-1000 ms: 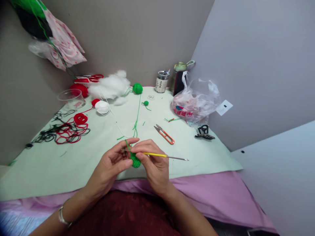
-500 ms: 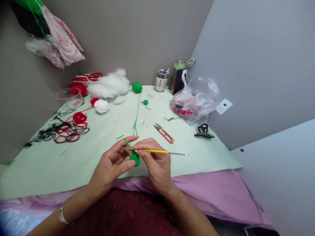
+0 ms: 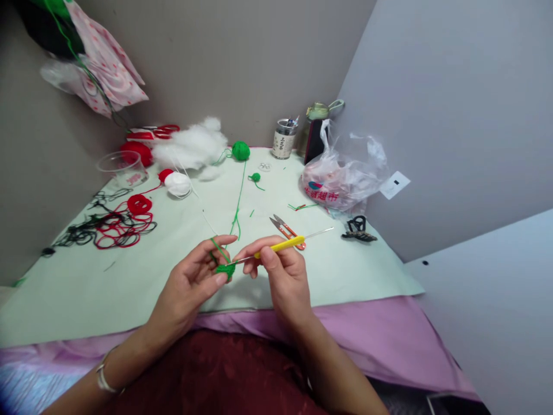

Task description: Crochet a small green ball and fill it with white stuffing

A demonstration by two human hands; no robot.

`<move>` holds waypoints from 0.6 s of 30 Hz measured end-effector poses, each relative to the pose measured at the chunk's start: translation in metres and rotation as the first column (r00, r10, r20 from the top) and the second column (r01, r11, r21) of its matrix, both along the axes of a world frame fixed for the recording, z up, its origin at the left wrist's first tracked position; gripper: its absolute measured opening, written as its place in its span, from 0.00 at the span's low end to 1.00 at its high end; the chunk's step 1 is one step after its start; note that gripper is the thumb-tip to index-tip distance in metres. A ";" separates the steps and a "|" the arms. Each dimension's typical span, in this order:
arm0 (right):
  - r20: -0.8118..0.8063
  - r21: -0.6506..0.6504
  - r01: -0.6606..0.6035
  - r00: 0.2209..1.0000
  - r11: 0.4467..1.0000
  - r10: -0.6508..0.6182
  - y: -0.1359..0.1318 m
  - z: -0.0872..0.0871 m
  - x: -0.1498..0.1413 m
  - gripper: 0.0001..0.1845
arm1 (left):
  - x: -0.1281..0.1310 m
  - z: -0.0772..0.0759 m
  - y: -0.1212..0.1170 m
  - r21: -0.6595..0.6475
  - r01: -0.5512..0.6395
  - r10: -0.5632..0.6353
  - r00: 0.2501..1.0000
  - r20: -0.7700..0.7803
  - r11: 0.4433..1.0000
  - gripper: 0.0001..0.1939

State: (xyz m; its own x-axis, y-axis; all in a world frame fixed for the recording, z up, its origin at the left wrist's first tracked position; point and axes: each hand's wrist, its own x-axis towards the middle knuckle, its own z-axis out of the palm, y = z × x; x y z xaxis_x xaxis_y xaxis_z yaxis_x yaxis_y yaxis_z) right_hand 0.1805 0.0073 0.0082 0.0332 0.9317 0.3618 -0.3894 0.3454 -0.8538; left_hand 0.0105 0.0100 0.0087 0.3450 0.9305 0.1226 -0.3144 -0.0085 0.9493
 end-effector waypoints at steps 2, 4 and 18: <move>0.039 0.037 -0.004 0.999 0.999 0.002 -0.001 0.000 0.002 0.11 | 0.000 0.000 0.000 0.006 0.002 -0.002 1.000 0.005 1.000 0.20; 0.085 0.069 -0.006 0.996 0.998 0.000 -0.002 -0.001 0.004 0.12 | -0.001 0.001 -0.001 0.015 0.004 -0.004 1.000 0.000 1.000 0.19; 0.613 0.674 -0.014 0.568 0.738 -0.549 -0.019 0.004 0.005 0.08 | 0.002 -0.007 0.001 0.389 -0.224 0.331 0.914 -0.234 0.894 0.11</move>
